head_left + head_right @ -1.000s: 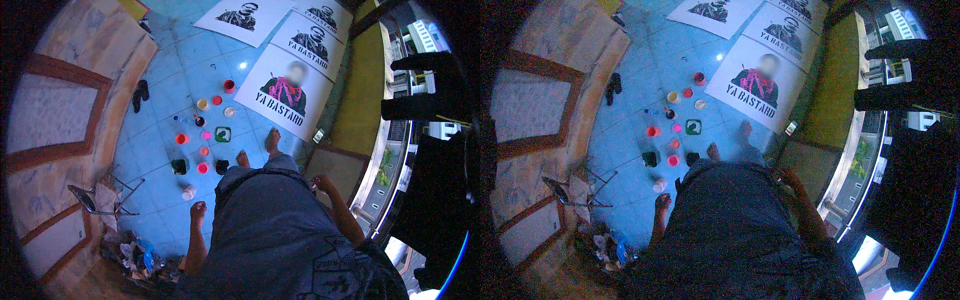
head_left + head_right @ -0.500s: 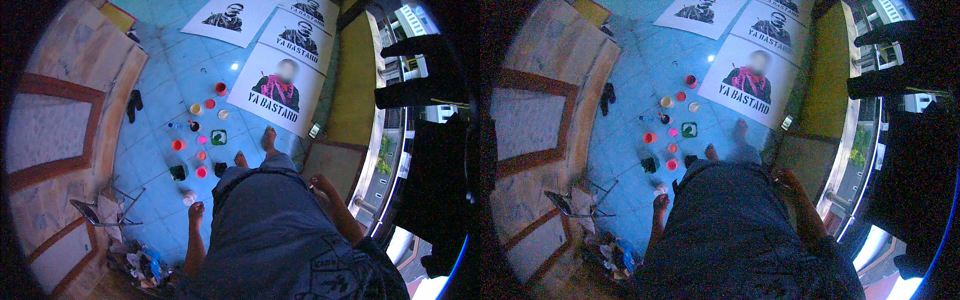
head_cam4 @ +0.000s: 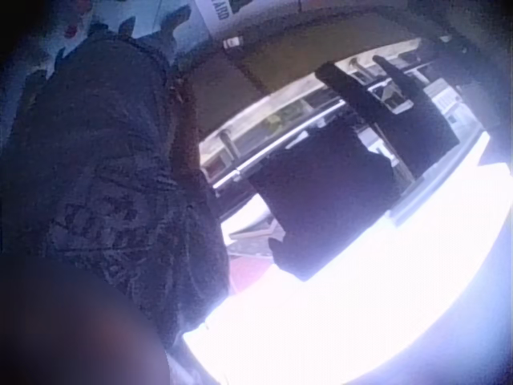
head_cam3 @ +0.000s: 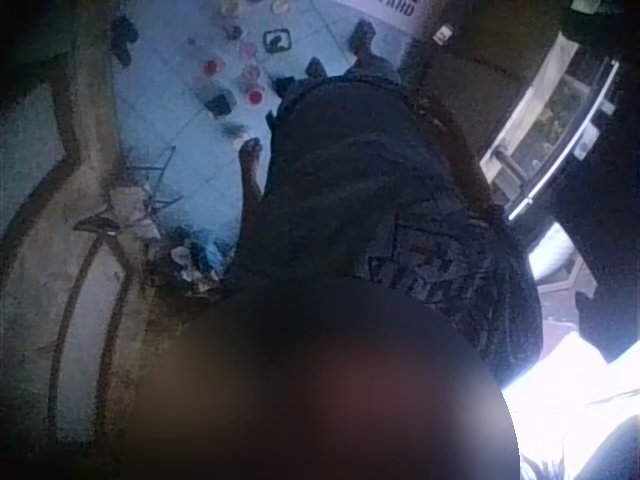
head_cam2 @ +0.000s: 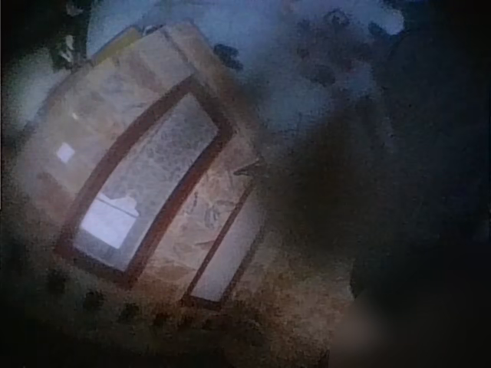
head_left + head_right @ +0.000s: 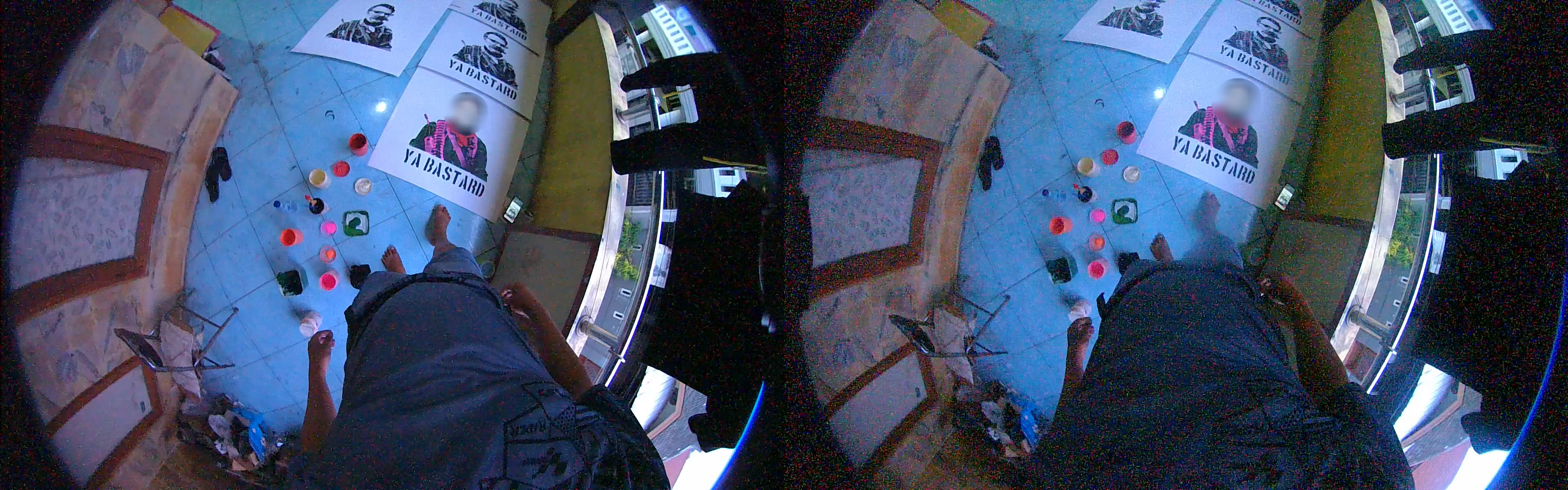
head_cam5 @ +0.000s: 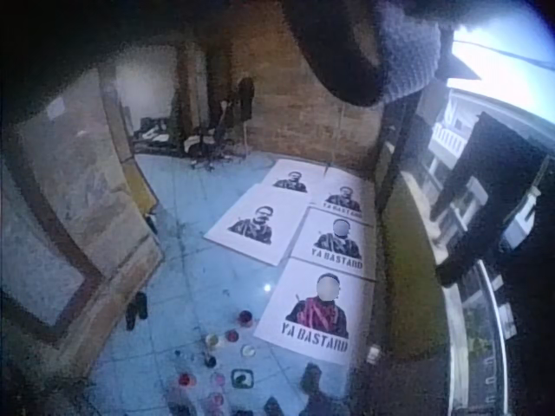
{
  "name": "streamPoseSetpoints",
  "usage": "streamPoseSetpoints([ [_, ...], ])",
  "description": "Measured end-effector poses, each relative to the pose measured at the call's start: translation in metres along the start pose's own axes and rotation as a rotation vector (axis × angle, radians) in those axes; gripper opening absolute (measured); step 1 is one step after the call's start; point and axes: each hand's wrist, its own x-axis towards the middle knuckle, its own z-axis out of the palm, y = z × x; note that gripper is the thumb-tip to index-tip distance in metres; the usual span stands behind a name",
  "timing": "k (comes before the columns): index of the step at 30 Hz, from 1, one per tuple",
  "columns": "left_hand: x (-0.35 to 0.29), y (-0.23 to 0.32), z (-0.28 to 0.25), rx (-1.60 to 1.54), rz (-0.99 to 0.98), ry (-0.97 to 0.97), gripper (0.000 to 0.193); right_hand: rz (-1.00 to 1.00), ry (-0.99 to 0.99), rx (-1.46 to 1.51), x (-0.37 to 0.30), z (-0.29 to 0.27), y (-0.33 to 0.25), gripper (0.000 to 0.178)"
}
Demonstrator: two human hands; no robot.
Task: The person scoops white paint from a large container into a smaller cup, then mixes it with a stick. They apply the white paint to a poster on the floor using their hand, then mix orange paint into the white paint and continue mixing.
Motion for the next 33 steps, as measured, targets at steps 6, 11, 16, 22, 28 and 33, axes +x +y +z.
streamPoseSetpoints([
  [6,-0.006,-0.005,0.007,-0.039,-0.008,-0.026,0.026,-0.003,-0.012,0.068,0.009,0.006,-0.007,0.024],
  [11,-0.011,0.000,0.036,0.027,-0.224,-0.074,0.029,-0.219,-0.091,-0.384,0.026,0.002,0.014,0.037],
  [16,-0.039,-0.013,0.059,0.122,-0.410,-0.210,0.031,-0.053,-0.162,-0.090,0.029,0.004,0.023,0.049],
  [22,-0.066,-0.015,0.083,0.202,-0.498,-0.280,0.034,-0.041,-0.326,0.077,0.028,0.027,0.033,0.064],
  [28,-0.062,0.013,0.105,0.285,-0.531,-0.301,0.037,-0.023,-0.460,0.258,0.027,0.052,0.054,0.078],
  [33,-0.053,0.033,0.127,0.337,-0.539,-0.310,0.039,0.068,-0.532,0.231,0.042,0.061,0.075,0.096],
])
